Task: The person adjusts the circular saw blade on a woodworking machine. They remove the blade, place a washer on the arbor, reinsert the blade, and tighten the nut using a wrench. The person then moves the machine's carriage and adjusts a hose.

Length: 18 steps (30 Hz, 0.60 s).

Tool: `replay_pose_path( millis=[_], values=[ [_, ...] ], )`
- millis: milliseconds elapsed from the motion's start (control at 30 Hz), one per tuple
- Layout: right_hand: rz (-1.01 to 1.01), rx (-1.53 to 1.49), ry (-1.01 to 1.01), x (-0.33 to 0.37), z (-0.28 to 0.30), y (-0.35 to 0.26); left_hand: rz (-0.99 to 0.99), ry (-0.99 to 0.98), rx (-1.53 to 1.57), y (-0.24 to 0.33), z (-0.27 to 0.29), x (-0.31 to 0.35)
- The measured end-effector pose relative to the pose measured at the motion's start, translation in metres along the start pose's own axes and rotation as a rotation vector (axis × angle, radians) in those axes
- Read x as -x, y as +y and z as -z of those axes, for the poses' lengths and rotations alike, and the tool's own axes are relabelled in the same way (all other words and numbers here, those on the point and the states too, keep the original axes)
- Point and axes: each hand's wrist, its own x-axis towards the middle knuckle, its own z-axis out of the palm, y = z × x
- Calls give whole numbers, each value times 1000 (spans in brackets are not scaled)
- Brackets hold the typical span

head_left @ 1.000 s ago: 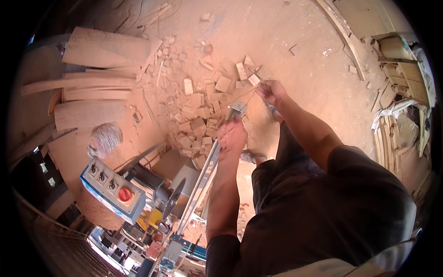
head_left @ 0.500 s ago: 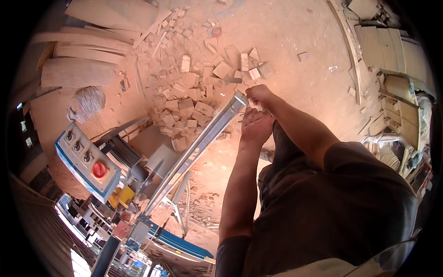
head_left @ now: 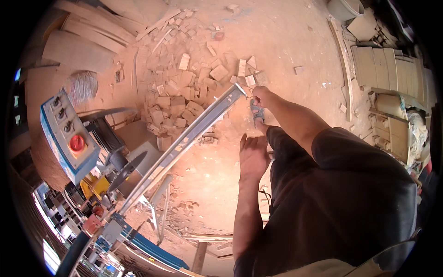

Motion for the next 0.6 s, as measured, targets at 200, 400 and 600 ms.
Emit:
replay_pose_path(
  millis=[200, 400, 600],
  values=[
    [-32, 199, -26, -9, -11, 24, 383, 140, 42, -40, -62, 181],
    [792, 700, 100, 30, 1, 41, 928, 509, 483, -32, -155, 364],
    [1070, 646, -233, 28, 15, 8, 1001, 918, 1240, 33, -213, 401]
  ],
)
